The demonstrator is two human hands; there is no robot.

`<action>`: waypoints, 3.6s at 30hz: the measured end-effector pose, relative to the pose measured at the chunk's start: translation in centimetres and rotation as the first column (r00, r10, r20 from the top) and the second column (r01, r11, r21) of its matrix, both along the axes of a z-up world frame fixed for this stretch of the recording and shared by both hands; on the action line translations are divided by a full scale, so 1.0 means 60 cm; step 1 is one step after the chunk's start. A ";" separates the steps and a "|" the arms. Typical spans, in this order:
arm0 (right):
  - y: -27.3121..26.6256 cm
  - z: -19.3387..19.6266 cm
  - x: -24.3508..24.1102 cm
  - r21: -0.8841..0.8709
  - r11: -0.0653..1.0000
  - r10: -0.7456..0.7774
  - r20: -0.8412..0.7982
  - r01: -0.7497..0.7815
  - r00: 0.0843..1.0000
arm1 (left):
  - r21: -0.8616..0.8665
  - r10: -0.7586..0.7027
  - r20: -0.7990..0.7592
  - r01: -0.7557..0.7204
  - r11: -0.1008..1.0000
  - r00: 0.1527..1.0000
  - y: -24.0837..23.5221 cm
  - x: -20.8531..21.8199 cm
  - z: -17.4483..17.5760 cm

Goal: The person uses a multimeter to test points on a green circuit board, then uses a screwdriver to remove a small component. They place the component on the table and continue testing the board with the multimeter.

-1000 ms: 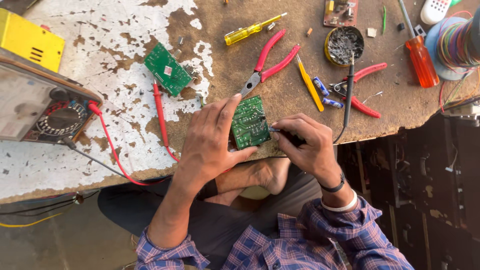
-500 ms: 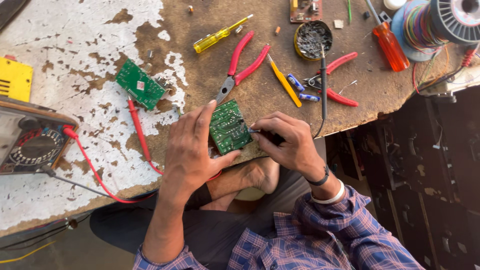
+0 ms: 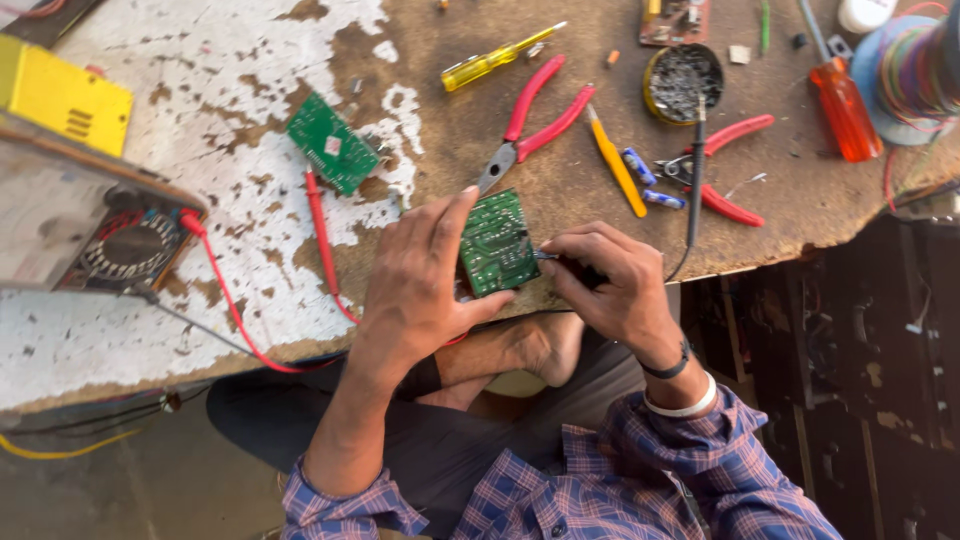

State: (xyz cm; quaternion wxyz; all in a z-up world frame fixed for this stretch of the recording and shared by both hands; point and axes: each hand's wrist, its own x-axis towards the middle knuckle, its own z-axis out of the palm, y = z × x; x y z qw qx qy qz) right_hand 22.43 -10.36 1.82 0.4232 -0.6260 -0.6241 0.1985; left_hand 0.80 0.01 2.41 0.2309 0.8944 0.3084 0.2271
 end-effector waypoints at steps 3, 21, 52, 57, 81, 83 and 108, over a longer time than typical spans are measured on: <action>0.002 0.000 -0.001 -0.022 1.000 0.002 0.014 -0.002 1.000 | -0.006 -0.001 0.000 0.001 1.000 1.000 0.000 -0.003 -0.002; 0.007 0.003 -0.002 -0.065 0.998 -0.022 0.033 0.024 0.999 | 0.019 -0.034 0.046 0.033 0.999 0.998 0.002 -0.012 -0.021; 0.056 -0.019 0.018 -0.034 0.999 0.029 -0.187 -0.036 0.982 | 0.046 -0.034 0.057 0.032 0.998 0.998 0.001 -0.017 -0.057; 0.061 -0.010 0.012 -0.073 0.997 -0.008 -0.187 -0.006 0.982 | 0.033 -0.041 0.068 0.039 0.999 0.997 0.000 -0.018 -0.060; 0.059 -0.026 0.022 -0.052 0.996 0.056 -0.227 -0.070 0.972 | 0.050 -0.045 0.080 0.041 0.998 0.996 0.000 -0.018 -0.060; 0.060 -0.025 0.023 -0.075 0.996 0.023 -0.192 -0.038 0.981 | 0.058 -0.048 0.089 0.043 0.997 0.995 0.002 -0.017 -0.057; 0.056 -0.020 0.018 -0.049 0.998 0.031 -0.314 -0.049 0.949 | 0.237 -0.095 0.104 0.068 0.969 0.990 -0.001 -0.014 -0.055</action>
